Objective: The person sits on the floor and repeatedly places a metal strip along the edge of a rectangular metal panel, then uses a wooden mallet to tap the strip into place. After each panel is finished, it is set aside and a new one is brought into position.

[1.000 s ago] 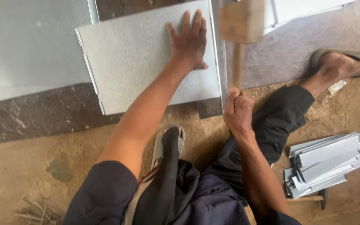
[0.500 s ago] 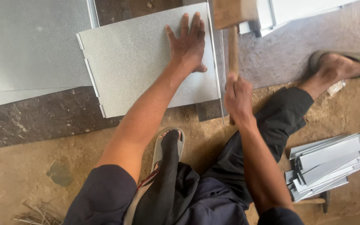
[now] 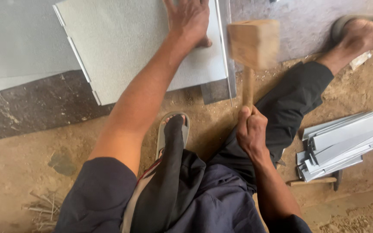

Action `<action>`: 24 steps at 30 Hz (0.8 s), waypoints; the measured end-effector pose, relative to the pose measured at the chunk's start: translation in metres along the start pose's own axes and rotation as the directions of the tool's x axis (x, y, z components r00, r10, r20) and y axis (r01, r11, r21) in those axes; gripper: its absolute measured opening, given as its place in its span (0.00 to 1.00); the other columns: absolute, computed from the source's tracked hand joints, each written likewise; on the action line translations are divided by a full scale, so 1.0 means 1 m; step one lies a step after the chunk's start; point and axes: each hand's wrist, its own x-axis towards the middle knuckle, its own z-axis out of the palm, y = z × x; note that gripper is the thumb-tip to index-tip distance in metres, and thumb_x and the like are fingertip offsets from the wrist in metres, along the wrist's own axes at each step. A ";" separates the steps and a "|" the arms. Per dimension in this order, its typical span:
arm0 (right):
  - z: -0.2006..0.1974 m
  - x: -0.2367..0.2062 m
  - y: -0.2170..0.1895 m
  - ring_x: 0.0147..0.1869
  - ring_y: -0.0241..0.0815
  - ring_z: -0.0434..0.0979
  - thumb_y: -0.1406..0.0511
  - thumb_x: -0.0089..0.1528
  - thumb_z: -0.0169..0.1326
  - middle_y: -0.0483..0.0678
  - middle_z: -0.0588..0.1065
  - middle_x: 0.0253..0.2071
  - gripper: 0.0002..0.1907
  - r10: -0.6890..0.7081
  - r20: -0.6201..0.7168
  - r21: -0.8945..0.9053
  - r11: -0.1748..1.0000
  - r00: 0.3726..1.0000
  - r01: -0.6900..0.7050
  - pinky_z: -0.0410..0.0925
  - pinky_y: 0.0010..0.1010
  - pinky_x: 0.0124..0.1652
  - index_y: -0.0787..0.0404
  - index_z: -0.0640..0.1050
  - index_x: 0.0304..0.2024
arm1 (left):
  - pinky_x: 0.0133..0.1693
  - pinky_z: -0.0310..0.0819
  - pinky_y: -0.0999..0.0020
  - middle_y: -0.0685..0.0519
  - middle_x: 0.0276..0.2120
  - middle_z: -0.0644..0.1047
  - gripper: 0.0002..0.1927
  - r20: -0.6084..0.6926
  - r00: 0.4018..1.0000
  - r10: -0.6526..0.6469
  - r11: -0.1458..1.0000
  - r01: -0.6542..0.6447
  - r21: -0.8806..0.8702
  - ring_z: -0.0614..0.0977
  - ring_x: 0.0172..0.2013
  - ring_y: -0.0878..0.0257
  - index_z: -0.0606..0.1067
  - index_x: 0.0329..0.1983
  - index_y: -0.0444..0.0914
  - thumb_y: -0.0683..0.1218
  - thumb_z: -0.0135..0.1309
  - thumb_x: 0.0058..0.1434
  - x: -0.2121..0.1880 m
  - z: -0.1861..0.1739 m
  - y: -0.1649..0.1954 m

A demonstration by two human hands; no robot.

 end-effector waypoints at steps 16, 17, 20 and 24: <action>0.006 -0.023 0.013 0.21 0.55 0.69 0.63 0.73 0.41 0.60 0.69 0.21 0.22 -0.079 0.042 -0.115 0.990 0.996 0.083 0.62 0.43 0.27 0.71 0.71 0.27 | 0.66 0.39 0.21 0.47 0.77 0.38 0.76 0.052 0.997 -0.057 0.998 0.056 0.022 0.39 0.75 0.44 0.44 0.77 0.38 0.67 0.76 0.34 -0.007 -0.023 -0.010; 0.008 -0.019 0.013 0.23 0.57 0.69 0.63 0.73 0.42 0.61 0.69 0.23 0.23 -0.099 0.068 -0.160 0.981 0.993 0.109 0.62 0.44 0.27 0.71 0.71 0.25 | 0.66 0.40 0.21 0.48 0.77 0.39 0.75 0.030 0.998 -0.058 0.998 0.058 0.010 0.40 0.75 0.44 0.45 0.78 0.38 0.67 0.76 0.34 -0.007 -0.026 -0.012; 0.010 -0.013 0.016 0.24 0.61 0.69 0.63 0.74 0.44 0.64 0.70 0.25 0.27 -0.094 0.100 -0.240 0.964 0.990 0.116 0.62 0.46 0.29 0.73 0.70 0.21 | 0.67 0.40 0.25 0.46 0.76 0.44 0.68 0.001 0.999 -0.048 0.998 0.048 -0.034 0.44 0.75 0.44 0.51 0.75 0.40 0.64 0.75 0.37 -0.015 -0.020 -0.013; 0.010 -0.012 0.021 0.23 0.60 0.68 0.61 0.72 0.44 0.66 0.70 0.23 0.29 0.010 0.114 -0.237 0.971 0.993 0.017 0.62 0.47 0.28 0.74 0.70 0.20 | 0.66 0.63 0.49 0.46 0.58 0.75 0.19 -0.176 0.984 0.021 0.975 -0.059 -0.212 0.73 0.62 0.53 0.75 0.61 0.39 0.44 0.54 0.66 -0.066 0.023 -0.005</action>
